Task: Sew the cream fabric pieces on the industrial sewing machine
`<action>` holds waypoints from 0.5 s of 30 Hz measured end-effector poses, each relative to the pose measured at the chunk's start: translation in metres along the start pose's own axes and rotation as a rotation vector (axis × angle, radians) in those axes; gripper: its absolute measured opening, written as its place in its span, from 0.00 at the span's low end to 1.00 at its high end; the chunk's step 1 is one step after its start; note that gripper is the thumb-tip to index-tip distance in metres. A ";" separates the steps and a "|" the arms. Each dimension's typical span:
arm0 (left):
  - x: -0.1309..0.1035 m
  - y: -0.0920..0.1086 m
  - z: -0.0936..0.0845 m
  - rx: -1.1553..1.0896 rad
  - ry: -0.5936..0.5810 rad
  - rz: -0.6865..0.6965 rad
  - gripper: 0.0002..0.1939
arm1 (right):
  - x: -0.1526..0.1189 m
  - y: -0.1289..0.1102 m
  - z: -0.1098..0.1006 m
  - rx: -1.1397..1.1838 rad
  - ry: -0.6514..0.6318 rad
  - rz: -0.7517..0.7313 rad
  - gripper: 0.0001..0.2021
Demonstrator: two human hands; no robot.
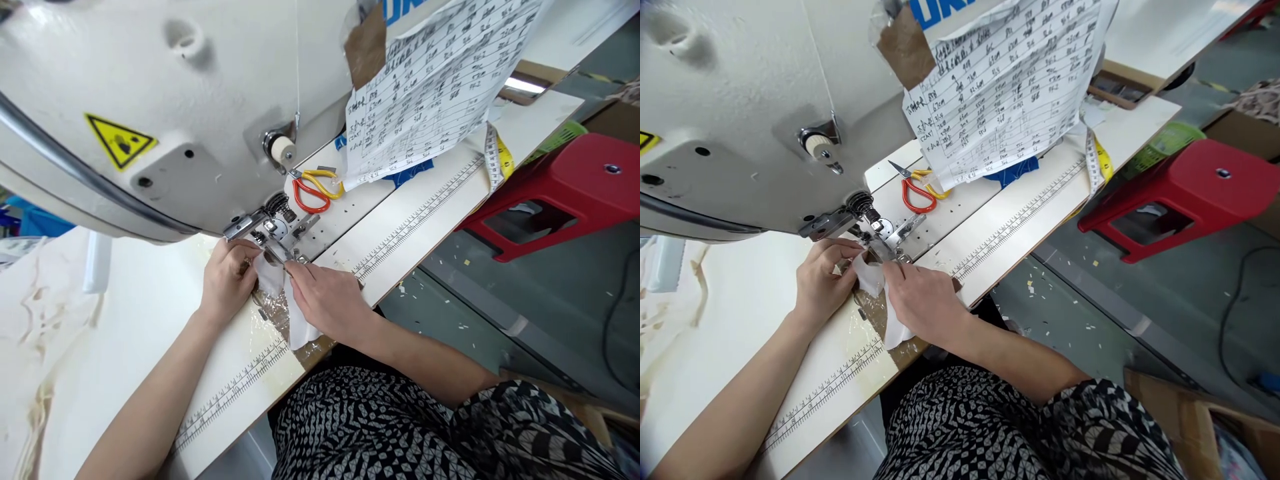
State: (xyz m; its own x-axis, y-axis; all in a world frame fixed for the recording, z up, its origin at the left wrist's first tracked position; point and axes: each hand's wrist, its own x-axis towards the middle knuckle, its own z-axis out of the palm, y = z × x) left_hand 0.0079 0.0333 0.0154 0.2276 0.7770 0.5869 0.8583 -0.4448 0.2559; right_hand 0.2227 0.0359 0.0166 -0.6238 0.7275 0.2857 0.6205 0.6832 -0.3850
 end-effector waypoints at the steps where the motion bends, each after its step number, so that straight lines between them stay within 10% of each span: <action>1: 0.000 0.000 0.000 0.025 -0.008 0.054 0.05 | 0.000 0.000 0.001 -0.005 0.006 -0.004 0.14; 15: -0.010 0.038 -0.007 0.266 -0.243 0.029 0.16 | -0.100 0.012 -0.062 0.375 -0.108 -0.039 0.13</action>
State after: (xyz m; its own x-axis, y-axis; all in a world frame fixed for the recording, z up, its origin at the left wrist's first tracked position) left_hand 0.0344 0.0052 0.0247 0.3288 0.8632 0.3831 0.9323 -0.3615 0.0142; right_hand 0.3222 -0.0248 0.0373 -0.7024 0.6770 0.2199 0.3912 0.6252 -0.6753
